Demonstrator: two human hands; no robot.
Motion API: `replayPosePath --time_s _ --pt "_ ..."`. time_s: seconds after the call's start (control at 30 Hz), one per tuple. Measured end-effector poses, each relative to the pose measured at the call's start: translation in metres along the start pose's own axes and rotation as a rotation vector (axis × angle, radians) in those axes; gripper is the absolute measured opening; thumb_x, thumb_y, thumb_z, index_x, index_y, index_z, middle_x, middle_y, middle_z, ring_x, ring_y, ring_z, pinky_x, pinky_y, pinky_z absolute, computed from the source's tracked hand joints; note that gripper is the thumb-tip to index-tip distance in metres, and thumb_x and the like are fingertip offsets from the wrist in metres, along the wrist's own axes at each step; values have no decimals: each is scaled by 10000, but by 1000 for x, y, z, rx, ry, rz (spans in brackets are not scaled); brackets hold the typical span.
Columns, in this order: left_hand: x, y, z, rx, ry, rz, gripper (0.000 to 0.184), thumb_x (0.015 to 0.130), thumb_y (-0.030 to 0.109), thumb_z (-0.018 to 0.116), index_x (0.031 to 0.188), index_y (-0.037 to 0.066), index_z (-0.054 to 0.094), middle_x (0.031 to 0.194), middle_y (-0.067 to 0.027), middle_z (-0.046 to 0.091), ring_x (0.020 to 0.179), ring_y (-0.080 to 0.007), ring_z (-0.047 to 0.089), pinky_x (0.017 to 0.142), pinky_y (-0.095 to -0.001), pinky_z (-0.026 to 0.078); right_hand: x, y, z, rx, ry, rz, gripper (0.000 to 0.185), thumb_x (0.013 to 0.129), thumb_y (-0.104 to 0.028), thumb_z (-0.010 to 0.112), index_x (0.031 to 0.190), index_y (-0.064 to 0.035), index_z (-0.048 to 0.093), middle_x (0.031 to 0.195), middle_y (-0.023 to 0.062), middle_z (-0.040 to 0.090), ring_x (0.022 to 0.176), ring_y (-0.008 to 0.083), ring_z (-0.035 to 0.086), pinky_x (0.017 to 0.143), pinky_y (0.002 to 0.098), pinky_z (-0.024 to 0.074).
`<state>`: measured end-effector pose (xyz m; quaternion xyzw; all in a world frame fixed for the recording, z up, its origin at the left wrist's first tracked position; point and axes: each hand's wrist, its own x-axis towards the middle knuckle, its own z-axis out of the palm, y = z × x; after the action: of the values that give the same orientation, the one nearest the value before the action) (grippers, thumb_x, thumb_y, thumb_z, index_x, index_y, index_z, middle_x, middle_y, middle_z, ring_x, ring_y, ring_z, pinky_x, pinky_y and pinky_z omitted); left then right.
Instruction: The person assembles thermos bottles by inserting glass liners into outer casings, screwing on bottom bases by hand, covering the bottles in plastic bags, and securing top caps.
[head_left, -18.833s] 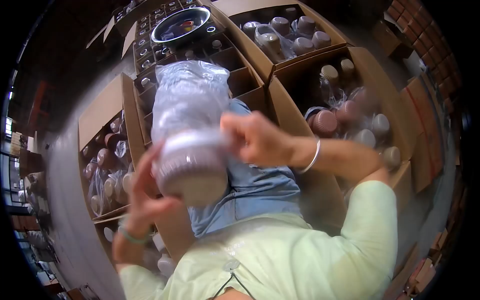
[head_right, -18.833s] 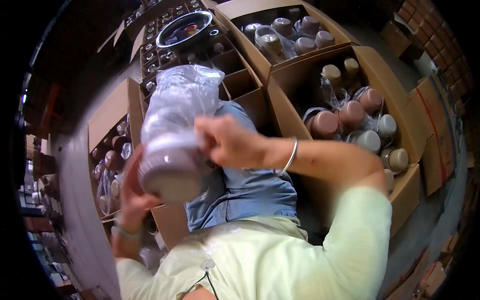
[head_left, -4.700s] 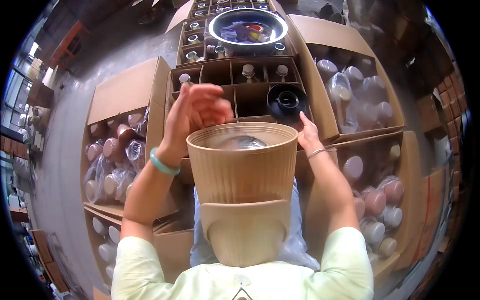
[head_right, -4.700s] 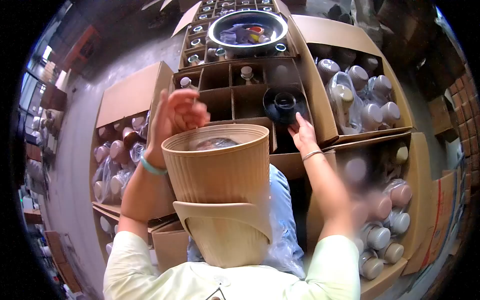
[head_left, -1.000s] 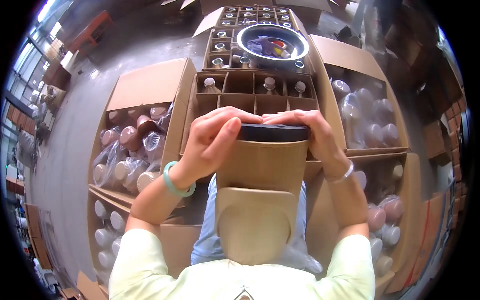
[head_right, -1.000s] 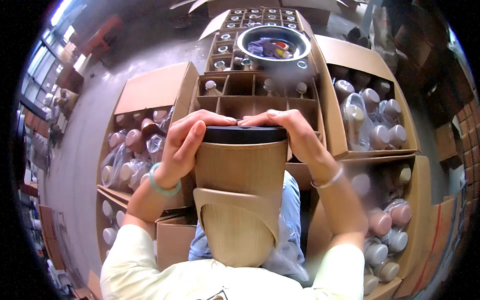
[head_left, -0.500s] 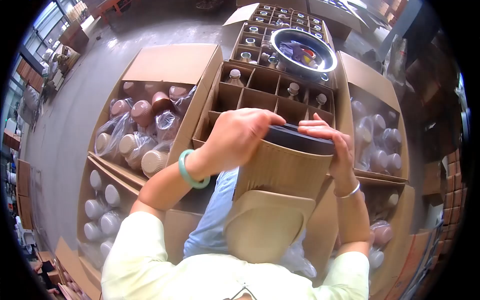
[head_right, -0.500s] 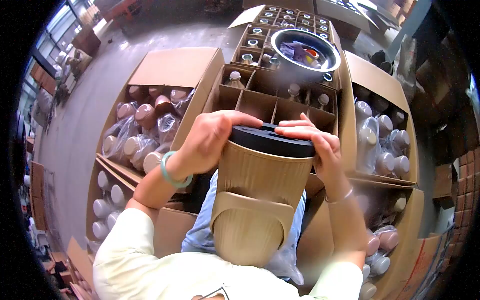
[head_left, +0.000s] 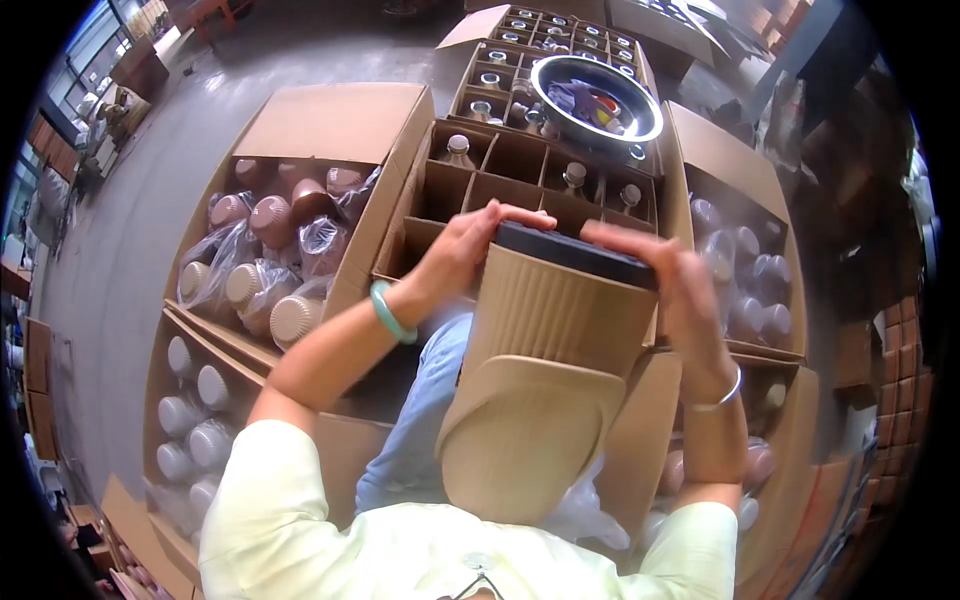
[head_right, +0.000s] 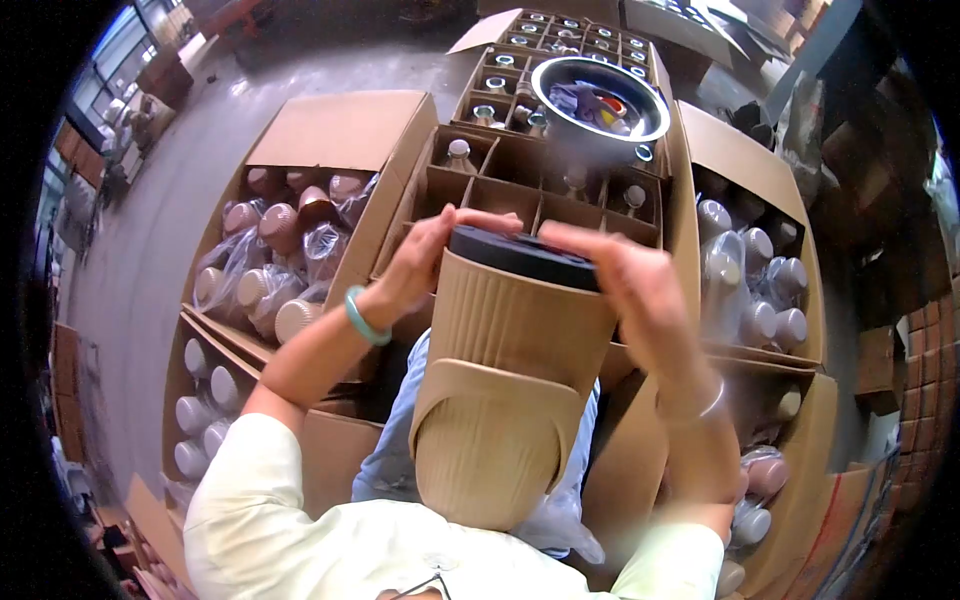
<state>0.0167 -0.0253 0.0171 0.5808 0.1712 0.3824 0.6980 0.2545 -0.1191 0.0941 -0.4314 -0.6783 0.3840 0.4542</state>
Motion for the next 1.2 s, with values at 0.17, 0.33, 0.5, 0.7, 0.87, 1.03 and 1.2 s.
replayPosePath --time_s 0.17,0.33,0.5,0.7,0.87,1.03,1.2 --pt "-20 14 8 377 115 255 514 1056 440 415 1183 5 656 1080 -114 708 967 -212 689 836 -331 538 -3 40 6 142 51 -49 583 1026 -412 340 1067 31 717 1170 213 686 1101 261 636 1019 361 429" --pt "-33 72 61 1196 157 535 522 1043 437 385 1120 12 678 1022 -202 688 933 -390 675 826 -408 542 -7 91 23 551 81 19 674 1013 -475 284 1083 46 705 1268 253 625 1176 311 594 1070 400 403" --pt "-9 6 3 310 28 203 613 1055 487 333 1155 -18 667 1234 -156 659 1194 -282 610 1024 -401 466 -7 -8 17 -68 111 208 602 1076 -427 321 1105 53 683 1081 196 714 998 274 682 932 355 505" --pt "18 -21 -24 -467 -277 -364 604 1038 466 366 1397 -1 496 1388 -154 565 1309 -257 519 1121 -401 388 23 -49 24 -238 -150 20 588 1075 -433 331 1201 47 648 1083 128 716 996 219 672 918 329 497" --pt "14 -40 -11 -569 -228 -326 577 1067 414 311 1426 -11 464 1466 -141 487 1344 -235 472 1130 -391 360 10 -8 5 -191 -106 43 527 1081 -372 348 1166 33 674 1013 132 719 934 169 671 873 286 499" --pt "-20 -24 -1 -146 -20 -46 712 1049 564 266 1358 -21 527 1220 -116 654 1121 -172 629 1017 -317 478 -3 46 -11 18 -50 -126 662 1001 -475 311 1138 36 708 1167 191 700 1081 257 663 1009 388 479" --pt "-39 51 31 908 91 452 872 1011 650 141 1228 -18 658 1141 -145 694 1015 -241 569 924 -324 418 -13 113 34 949 12 84 662 916 -570 382 1102 -21 702 1497 218 436 1298 317 510 1092 438 423"
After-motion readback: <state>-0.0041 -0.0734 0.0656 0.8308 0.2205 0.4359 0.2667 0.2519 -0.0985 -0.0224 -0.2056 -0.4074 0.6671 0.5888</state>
